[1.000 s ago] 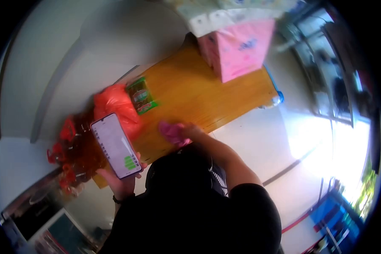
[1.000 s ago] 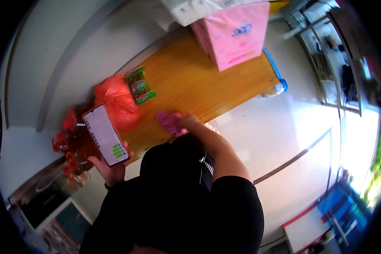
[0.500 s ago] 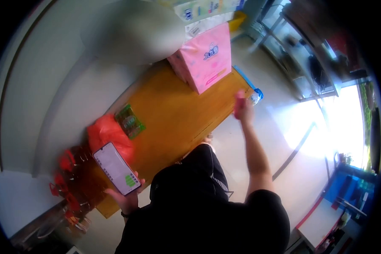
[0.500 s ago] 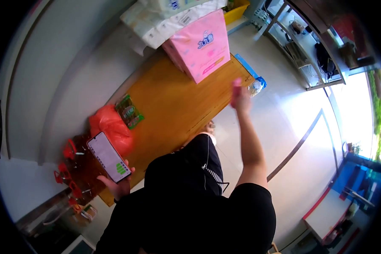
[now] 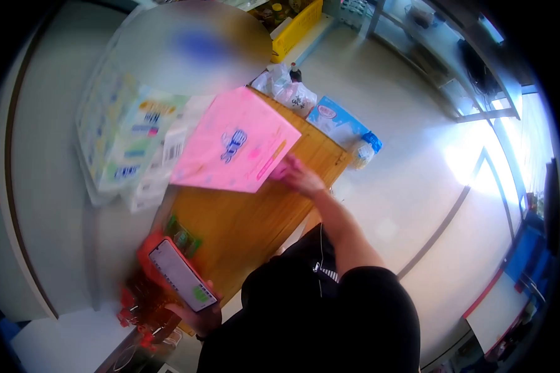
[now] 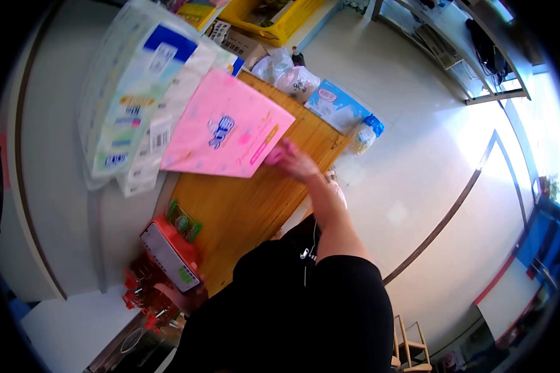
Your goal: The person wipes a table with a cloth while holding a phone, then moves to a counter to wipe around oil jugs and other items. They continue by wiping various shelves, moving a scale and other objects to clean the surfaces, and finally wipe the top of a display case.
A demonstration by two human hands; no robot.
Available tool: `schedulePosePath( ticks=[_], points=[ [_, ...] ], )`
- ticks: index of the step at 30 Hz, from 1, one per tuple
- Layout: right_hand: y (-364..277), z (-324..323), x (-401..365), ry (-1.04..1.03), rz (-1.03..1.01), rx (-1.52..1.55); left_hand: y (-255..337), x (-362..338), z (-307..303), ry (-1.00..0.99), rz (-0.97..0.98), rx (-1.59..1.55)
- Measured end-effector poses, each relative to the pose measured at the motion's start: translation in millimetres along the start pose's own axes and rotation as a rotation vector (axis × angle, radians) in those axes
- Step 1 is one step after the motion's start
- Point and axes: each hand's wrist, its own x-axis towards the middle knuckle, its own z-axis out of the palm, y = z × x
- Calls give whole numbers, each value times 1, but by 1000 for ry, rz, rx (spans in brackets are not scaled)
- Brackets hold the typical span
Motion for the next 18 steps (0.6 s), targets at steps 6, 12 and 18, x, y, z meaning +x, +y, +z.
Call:
schedulePosePath(
  ticks=[6,12,18],
  points=[
    [217,-46,-7,48,1144,590,-11,-11,79,61,-106,-60],
    [230,-47,157,524,675,999,-16,-6,102,146,-141,-72],
    [167,-29,296,-409,13,434,-7,-14,121,244,-214,-143]
  ],
)
